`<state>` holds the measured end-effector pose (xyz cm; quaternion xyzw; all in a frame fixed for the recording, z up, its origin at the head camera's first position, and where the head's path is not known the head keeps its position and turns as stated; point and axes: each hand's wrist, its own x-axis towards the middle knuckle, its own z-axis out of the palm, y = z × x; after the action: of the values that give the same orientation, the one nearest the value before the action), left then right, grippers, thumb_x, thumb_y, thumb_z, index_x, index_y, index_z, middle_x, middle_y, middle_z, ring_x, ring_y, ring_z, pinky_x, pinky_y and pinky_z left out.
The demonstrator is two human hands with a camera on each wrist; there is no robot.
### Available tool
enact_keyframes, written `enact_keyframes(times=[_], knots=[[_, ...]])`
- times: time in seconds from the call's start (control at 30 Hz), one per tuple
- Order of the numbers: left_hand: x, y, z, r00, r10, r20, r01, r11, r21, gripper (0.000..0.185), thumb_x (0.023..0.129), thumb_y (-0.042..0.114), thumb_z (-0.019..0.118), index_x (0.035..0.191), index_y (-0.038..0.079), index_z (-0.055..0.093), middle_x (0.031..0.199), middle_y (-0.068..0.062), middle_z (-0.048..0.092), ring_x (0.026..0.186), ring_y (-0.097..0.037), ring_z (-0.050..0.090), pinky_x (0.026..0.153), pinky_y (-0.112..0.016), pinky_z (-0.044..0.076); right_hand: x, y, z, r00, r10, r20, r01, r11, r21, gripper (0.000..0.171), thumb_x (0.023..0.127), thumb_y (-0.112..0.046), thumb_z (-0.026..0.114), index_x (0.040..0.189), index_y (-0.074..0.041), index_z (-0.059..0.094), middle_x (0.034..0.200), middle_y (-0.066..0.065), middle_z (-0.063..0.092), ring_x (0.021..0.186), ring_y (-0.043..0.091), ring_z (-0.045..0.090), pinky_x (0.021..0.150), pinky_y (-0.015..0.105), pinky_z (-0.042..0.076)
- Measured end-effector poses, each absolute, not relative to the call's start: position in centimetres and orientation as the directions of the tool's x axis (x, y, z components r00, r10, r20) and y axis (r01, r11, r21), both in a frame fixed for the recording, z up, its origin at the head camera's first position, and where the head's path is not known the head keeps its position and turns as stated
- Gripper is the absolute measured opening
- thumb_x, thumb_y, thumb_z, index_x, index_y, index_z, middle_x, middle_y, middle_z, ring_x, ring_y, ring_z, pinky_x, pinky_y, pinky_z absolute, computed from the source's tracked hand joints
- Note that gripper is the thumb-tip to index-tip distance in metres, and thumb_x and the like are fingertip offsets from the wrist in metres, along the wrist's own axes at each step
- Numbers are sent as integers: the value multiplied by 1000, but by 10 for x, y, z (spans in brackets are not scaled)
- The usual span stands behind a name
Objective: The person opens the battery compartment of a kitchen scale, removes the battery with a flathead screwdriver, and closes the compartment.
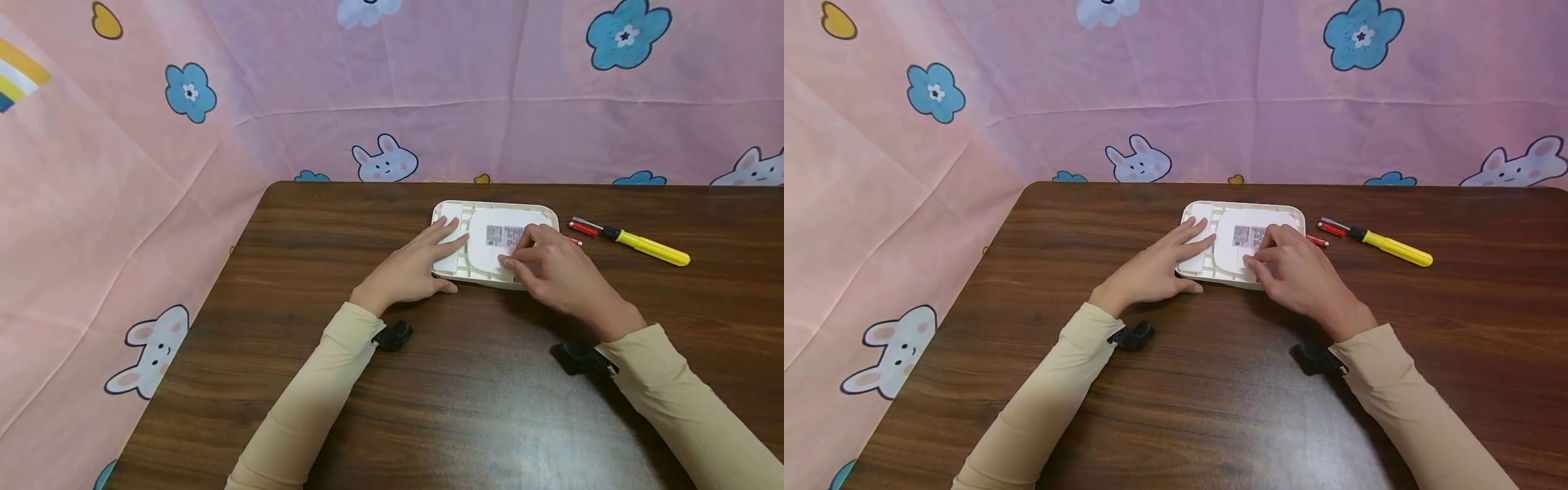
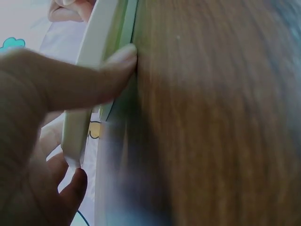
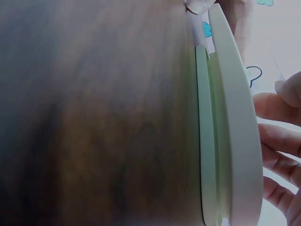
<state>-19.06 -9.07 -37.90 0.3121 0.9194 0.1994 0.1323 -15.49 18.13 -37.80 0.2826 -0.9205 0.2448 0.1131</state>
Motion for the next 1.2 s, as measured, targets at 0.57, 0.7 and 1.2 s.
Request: enact_keyframes(times=[0.57,0.7,1.2], knots=[[-187,-90,-377,-790,605,-101,541,765,350,81,100,42,73,167,33,29,179,9,12,167,-10,5,121,-61,39,-160,199,-375,-799,-446,403,-582,742,-332,29,97,0,58,113,-7,81,109,14,75,105,34,67,95,55,52],[-187,-90,-375,-788,607,-101,545,764,346,80,101,46,71,168,34,28,179,10,13,166,-10,5,122,-61,38,-161,205,-377,-864,-367,345,-488,778,-396,50,91,7,42,126,-5,76,130,19,71,123,41,61,108,62,44],[-188,-97,-364,-791,605,-94,516,741,430,71,104,46,65,166,34,34,178,10,20,166,-11,12,128,-60,30,-176,232,-372,-909,-360,212,-417,744,-522,65,80,17,69,141,-4,66,151,24,58,146,48,46,113,70,40]])
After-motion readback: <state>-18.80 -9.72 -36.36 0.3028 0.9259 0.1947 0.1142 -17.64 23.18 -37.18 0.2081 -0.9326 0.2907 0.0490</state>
